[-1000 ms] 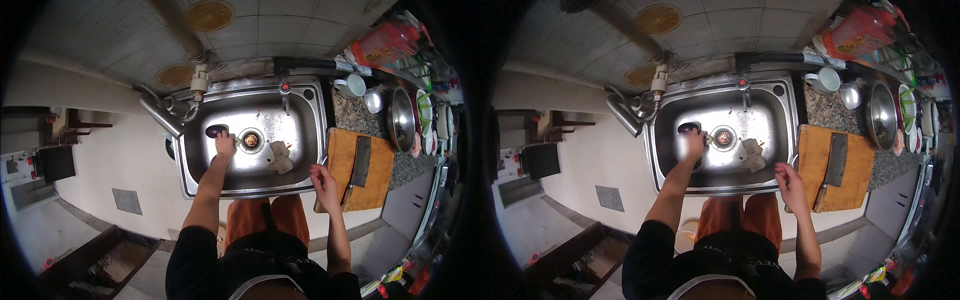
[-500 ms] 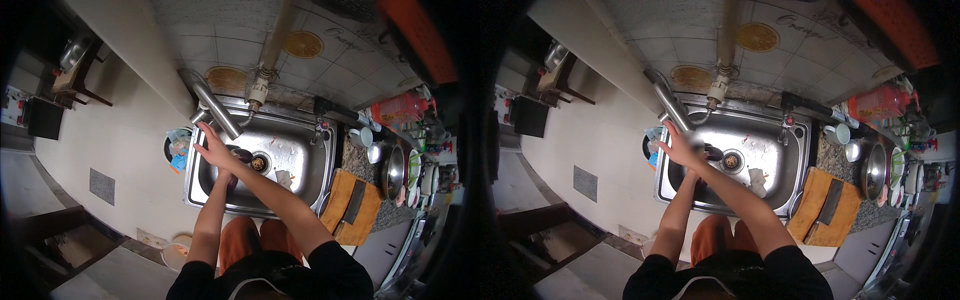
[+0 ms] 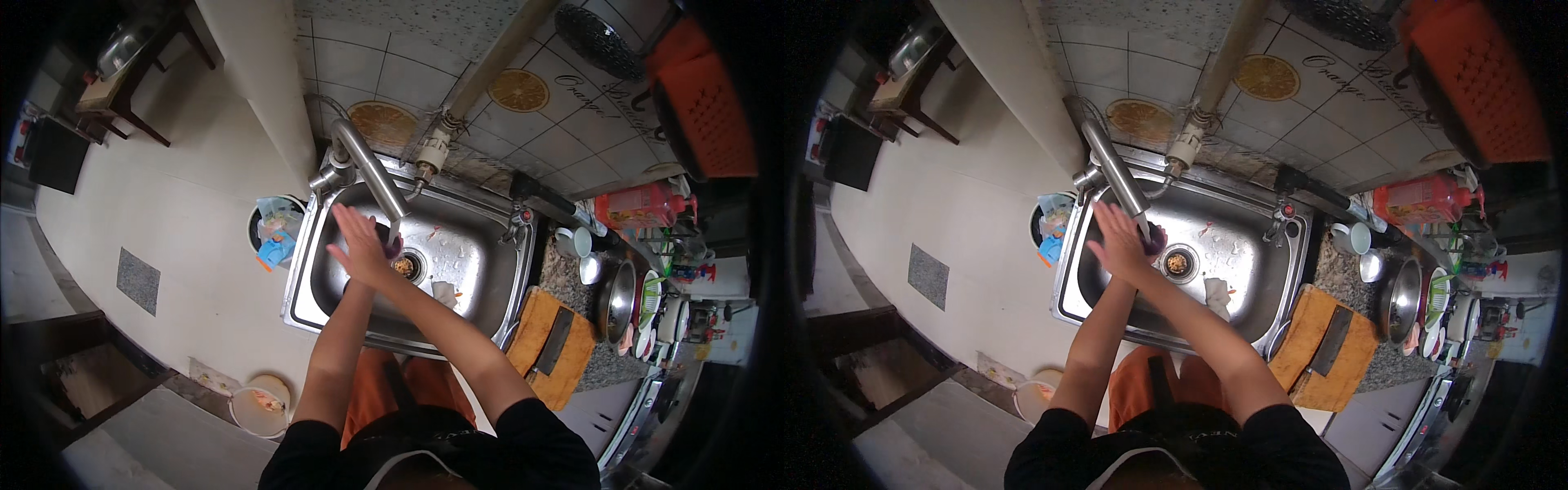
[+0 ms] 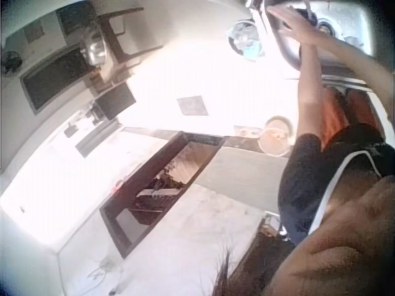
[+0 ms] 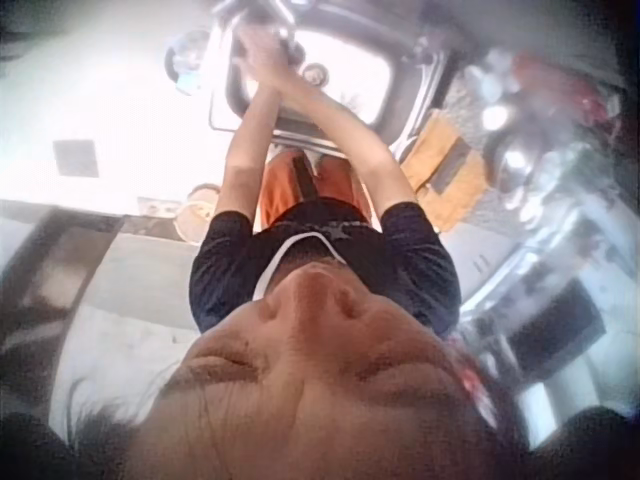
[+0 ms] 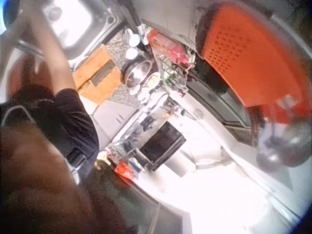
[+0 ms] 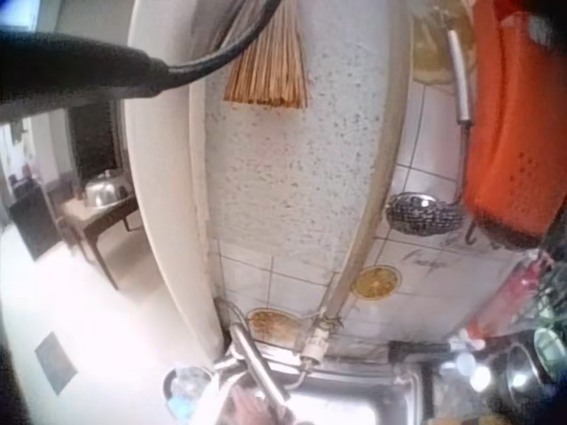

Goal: The person washes eggplants in a sink, then places them on a cutting board and slices them using a cleaver.

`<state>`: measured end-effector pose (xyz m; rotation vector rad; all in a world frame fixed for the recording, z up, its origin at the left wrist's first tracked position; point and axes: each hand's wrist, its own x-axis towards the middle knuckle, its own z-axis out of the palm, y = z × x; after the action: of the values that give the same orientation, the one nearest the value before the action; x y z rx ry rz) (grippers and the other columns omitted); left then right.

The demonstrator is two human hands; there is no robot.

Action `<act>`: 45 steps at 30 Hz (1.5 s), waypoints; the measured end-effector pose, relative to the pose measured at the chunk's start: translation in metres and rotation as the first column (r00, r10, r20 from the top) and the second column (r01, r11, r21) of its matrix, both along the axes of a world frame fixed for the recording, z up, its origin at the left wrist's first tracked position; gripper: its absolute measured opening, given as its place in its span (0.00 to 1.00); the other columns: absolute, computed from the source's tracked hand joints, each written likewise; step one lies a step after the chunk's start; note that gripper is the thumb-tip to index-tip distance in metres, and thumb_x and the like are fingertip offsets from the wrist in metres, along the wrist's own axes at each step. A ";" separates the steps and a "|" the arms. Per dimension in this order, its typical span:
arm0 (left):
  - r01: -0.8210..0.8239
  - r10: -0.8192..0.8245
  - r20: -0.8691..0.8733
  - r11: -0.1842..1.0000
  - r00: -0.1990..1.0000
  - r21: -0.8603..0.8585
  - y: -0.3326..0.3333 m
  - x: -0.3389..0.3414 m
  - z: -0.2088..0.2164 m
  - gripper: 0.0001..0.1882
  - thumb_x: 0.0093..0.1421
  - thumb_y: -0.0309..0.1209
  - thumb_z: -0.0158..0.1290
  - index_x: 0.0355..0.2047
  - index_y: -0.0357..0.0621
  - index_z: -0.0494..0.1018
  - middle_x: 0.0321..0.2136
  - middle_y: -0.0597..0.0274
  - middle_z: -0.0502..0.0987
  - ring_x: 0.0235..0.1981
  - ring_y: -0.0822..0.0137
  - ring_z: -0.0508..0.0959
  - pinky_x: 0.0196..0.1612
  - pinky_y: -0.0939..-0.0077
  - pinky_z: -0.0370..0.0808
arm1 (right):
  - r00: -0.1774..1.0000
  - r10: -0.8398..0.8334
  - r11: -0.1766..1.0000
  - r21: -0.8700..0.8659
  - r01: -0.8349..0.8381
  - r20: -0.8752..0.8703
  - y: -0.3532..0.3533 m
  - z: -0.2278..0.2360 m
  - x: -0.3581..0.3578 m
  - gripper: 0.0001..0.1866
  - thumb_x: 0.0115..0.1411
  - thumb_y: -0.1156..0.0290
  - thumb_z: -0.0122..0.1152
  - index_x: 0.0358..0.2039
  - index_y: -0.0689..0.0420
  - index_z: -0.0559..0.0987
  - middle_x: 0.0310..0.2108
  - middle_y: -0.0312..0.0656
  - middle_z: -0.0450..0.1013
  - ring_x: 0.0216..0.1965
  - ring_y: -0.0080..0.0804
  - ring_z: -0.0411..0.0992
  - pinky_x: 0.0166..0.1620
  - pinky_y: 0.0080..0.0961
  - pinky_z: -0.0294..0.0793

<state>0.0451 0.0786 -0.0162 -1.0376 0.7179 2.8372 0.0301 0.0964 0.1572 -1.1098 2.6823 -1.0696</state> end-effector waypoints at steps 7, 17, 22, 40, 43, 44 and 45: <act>-0.169 0.192 -0.078 0.956 0.978 0.239 0.009 -0.012 -0.016 0.12 0.53 0.39 0.51 0.33 0.43 0.70 0.30 0.61 0.71 0.33 0.66 0.72 0.39 0.76 0.70 | 0.982 -0.151 0.969 0.211 0.126 0.110 0.047 -0.047 -0.006 0.20 0.54 0.61 0.53 0.47 0.51 0.70 0.47 0.44 0.68 0.50 0.44 0.64 0.50 0.35 0.63; -0.027 0.089 0.033 0.594 0.995 -0.804 -0.005 0.000 0.025 0.14 0.62 0.34 0.38 0.36 0.41 0.72 0.33 0.58 0.74 0.40 0.60 0.71 0.46 0.71 0.65 | 0.291 -0.242 0.884 0.086 0.460 0.926 0.067 -0.099 -0.003 0.24 0.57 0.49 0.49 0.48 0.51 0.67 0.40 0.45 0.70 0.38 0.39 0.72 0.39 0.37 0.73; 0.246 -0.162 0.377 -0.518 0.912 -0.819 -0.024 0.013 0.011 0.18 0.54 0.25 0.42 0.46 0.50 0.66 0.52 0.56 0.64 0.49 0.51 0.64 0.53 0.58 0.58 | -0.151 -0.045 0.719 0.137 0.682 0.988 0.087 -0.080 -0.009 0.20 0.57 0.51 0.51 0.47 0.46 0.67 0.39 0.37 0.68 0.37 0.27 0.69 0.35 0.33 0.76; 0.012 -0.055 0.221 0.982 0.974 0.190 0.034 -0.012 -0.038 0.20 0.63 0.46 0.35 0.37 0.42 0.67 0.35 0.55 0.71 0.34 0.61 0.74 0.36 0.66 0.73 | -0.041 0.091 0.611 -0.023 0.791 0.995 0.137 -0.054 0.014 0.19 0.57 0.66 0.53 0.49 0.49 0.64 0.45 0.41 0.67 0.42 0.36 0.70 0.42 0.37 0.75; 0.165 0.035 0.347 0.833 0.937 -0.529 0.016 -0.005 -0.081 0.23 0.63 0.46 0.33 0.30 0.39 0.70 0.27 0.55 0.73 0.28 0.58 0.74 0.34 0.62 0.72 | -0.162 0.168 0.670 0.008 0.742 0.972 0.136 -0.056 0.013 0.19 0.57 0.64 0.54 0.47 0.49 0.62 0.42 0.40 0.67 0.40 0.35 0.69 0.43 0.40 0.74; 0.228 0.040 0.341 0.670 0.939 -0.706 0.009 0.000 -0.083 0.21 0.62 0.44 0.35 0.30 0.39 0.70 0.28 0.52 0.74 0.29 0.55 0.74 0.34 0.61 0.72 | -0.186 0.180 0.664 0.020 0.747 0.966 0.135 -0.058 0.014 0.19 0.57 0.64 0.54 0.47 0.50 0.62 0.41 0.41 0.67 0.39 0.35 0.69 0.43 0.40 0.74; 0.289 0.014 0.334 0.469 0.943 -0.835 0.007 0.002 -0.069 0.19 0.62 0.42 0.36 0.30 0.39 0.70 0.29 0.50 0.74 0.30 0.53 0.74 0.35 0.60 0.71 | -0.204 0.187 0.639 0.039 0.769 0.961 0.141 -0.062 0.015 0.18 0.57 0.63 0.53 0.47 0.50 0.62 0.40 0.41 0.67 0.39 0.35 0.69 0.43 0.40 0.74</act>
<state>0.0466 0.0857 -0.0849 -1.3221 2.2161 1.9490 0.0452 0.2370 0.0952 0.7086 1.0778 -1.8399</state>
